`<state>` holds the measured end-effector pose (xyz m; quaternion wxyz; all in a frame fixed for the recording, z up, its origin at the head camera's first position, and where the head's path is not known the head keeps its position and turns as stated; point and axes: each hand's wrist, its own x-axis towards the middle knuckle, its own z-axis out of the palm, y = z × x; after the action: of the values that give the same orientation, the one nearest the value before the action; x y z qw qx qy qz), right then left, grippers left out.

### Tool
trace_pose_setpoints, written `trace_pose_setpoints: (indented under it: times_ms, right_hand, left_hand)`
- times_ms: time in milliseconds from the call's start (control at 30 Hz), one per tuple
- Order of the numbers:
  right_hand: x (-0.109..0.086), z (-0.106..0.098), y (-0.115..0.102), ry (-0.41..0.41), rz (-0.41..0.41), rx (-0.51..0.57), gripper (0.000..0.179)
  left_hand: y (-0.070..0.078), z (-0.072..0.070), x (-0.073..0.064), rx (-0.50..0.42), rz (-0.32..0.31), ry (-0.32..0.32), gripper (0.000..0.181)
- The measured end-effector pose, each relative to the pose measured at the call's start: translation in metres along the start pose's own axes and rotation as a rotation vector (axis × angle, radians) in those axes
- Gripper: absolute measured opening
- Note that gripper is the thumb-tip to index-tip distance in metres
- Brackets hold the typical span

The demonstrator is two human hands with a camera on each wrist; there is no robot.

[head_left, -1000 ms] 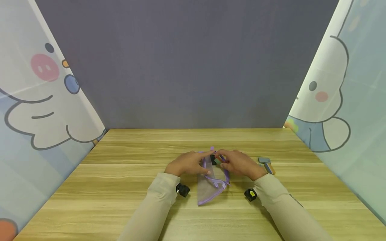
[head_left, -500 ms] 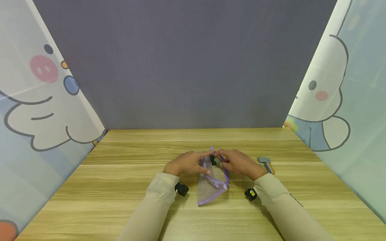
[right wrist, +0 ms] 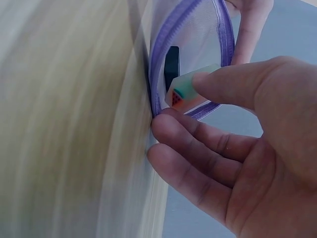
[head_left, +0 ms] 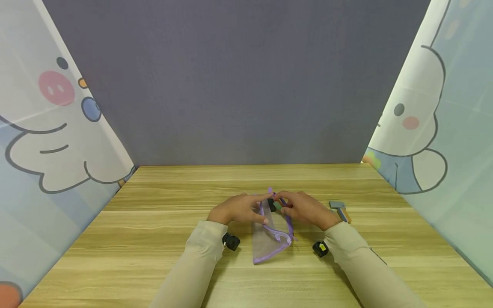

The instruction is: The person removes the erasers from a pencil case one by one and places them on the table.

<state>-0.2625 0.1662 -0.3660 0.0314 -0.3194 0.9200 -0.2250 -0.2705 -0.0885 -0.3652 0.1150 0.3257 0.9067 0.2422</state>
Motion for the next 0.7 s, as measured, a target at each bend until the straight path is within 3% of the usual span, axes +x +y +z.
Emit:
trace_pose_setpoints:
  times_ms: [233,700]
  right_hand:
    - [-0.0003,-0.0009,0.0004,0.002,-0.003,0.002,0.039]
    - [-0.0009,0.0018,0.0031,0.006,-0.008,0.000,0.040]
  left_hand:
    - [0.0008,0.0005,-0.0004,-0.013,0.009,0.007,0.086]
    - [0.0035,0.0018,0.0003,0.026,-0.032,0.012,0.086]
